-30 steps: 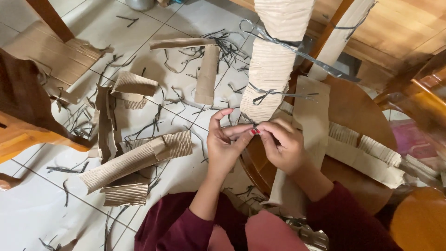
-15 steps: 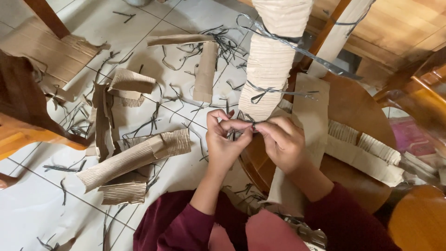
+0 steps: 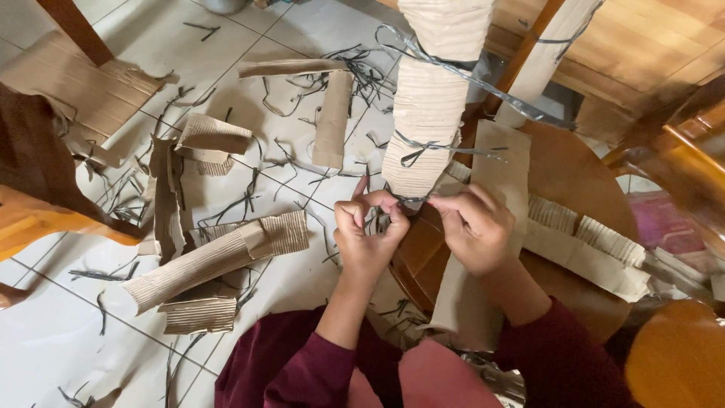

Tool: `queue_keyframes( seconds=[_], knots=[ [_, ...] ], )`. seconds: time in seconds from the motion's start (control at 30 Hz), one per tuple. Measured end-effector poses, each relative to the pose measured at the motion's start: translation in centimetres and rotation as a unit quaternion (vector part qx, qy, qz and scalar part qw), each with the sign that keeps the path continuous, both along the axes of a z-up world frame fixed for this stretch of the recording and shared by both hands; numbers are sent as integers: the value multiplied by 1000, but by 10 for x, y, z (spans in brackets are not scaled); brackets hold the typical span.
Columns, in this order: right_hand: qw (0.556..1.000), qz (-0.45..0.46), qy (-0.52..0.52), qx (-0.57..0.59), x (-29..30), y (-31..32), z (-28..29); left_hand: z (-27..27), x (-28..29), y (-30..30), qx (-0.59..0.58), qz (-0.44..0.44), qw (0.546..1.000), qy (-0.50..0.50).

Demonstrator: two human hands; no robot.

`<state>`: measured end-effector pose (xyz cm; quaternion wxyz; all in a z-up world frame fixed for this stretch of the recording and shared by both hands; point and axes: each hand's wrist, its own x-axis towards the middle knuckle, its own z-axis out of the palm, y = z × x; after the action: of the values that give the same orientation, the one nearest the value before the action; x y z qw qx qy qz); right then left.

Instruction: Wrapping wooden chair legs with corrugated cardboard and securing the packaging with hand-tied plastic strips.

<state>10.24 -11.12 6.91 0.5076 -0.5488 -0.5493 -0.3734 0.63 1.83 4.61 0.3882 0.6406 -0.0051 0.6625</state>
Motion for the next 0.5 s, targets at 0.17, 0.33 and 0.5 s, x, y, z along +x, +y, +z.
queue_keyframes(
  seconds=[0.17, 0.33, 0.5],
  knots=[
    [1000, 13, 17, -1, -3, 3, 3, 0, 4, -1, 14, 26, 999, -12],
    [992, 67, 103, -40, 11, -1, -1, 5, -13, -5, -2, 27, 999, 38],
    [985, 81, 115, -105, 23, -32, 7, -1, -57, -15, -17, -36, 983, 178]
  ],
)
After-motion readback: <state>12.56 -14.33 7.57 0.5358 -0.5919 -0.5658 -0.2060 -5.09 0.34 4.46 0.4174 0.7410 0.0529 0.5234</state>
